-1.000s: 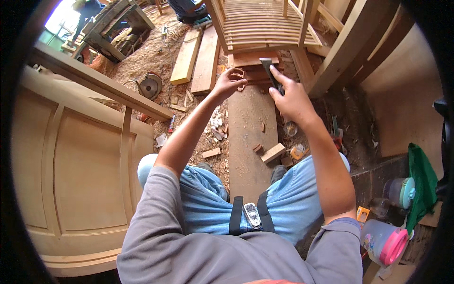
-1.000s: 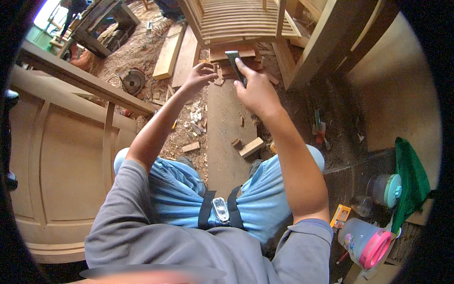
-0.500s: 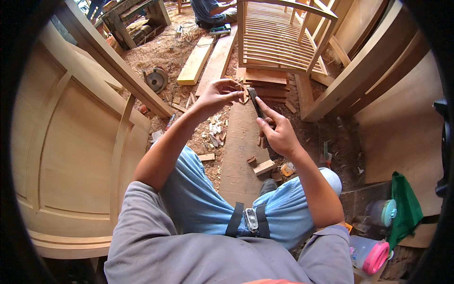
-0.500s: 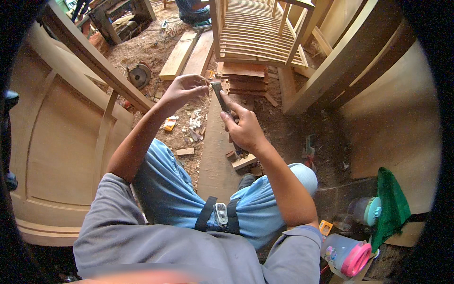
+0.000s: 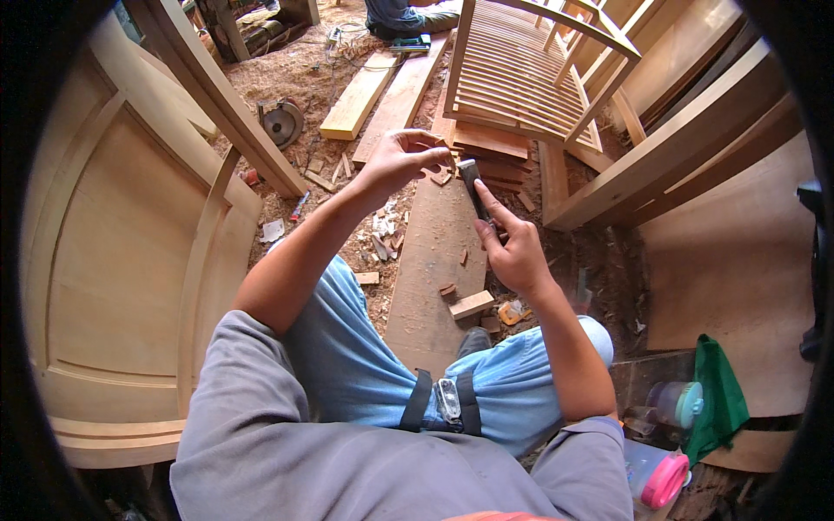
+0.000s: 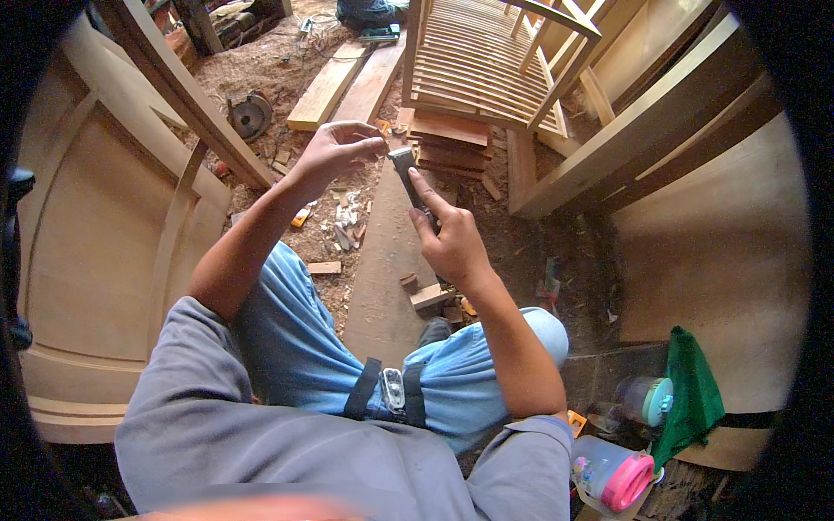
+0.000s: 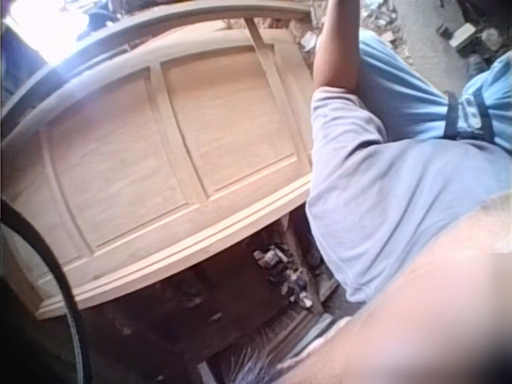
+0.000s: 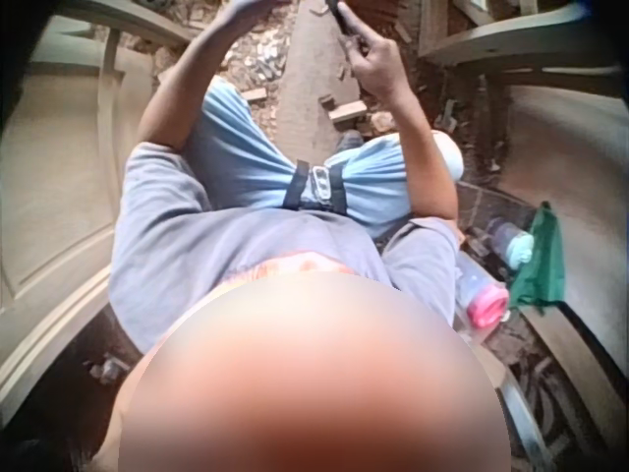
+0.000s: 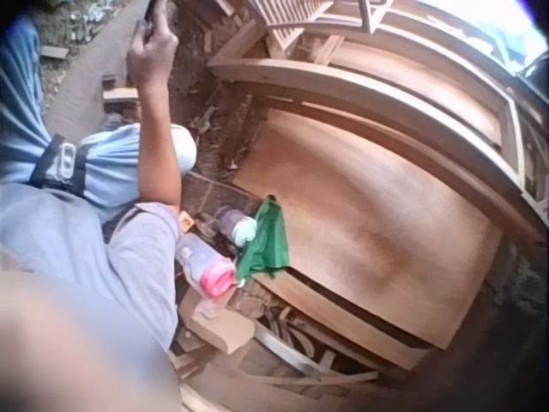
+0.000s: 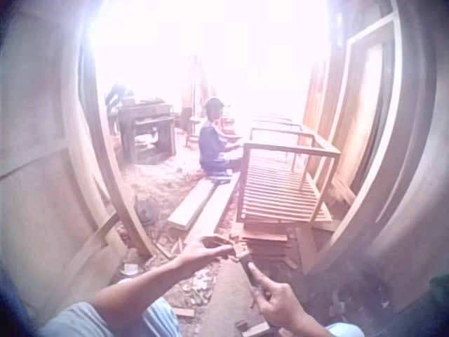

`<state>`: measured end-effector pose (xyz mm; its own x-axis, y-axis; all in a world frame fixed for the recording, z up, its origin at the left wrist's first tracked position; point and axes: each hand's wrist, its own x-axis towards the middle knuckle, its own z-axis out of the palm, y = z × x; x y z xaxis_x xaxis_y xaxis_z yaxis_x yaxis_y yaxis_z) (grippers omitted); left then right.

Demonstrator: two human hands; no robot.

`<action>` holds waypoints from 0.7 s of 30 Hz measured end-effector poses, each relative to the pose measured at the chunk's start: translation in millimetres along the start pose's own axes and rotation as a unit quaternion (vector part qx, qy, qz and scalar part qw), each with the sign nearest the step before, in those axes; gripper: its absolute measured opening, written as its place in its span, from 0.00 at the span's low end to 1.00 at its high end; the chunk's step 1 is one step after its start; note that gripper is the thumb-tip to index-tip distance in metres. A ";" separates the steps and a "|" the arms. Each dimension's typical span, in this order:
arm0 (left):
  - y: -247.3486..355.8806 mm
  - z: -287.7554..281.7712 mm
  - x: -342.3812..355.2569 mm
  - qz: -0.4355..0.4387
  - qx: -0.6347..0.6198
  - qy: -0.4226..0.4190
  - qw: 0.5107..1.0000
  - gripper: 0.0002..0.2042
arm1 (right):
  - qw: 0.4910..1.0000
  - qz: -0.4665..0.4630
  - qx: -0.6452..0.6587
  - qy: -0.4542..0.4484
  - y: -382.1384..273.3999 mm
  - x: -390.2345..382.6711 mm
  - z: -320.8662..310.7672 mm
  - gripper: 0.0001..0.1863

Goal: The person sits on the floor and uses a chisel to shape small wooden blocks. They hold each block in one hand and carefully carve or smooth its edges with the chisel in the other hand, repeating the process for multiple pieces.

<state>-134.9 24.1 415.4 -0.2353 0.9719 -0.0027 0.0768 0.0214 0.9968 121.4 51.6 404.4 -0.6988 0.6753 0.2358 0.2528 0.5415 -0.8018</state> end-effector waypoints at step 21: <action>-2.7 18.9 -11.7 0.034 -0.030 -0.010 0.999 0.11 | 0.986 -0.005 -0.163 0.032 7.1 -2.2 7.1 0.32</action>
<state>-114.0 17.1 411.2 -0.2112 0.9754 0.0639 0.0334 -0.0582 0.9977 120.0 50.3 394.3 -0.6607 0.6941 0.2859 0.4553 0.6734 -0.5825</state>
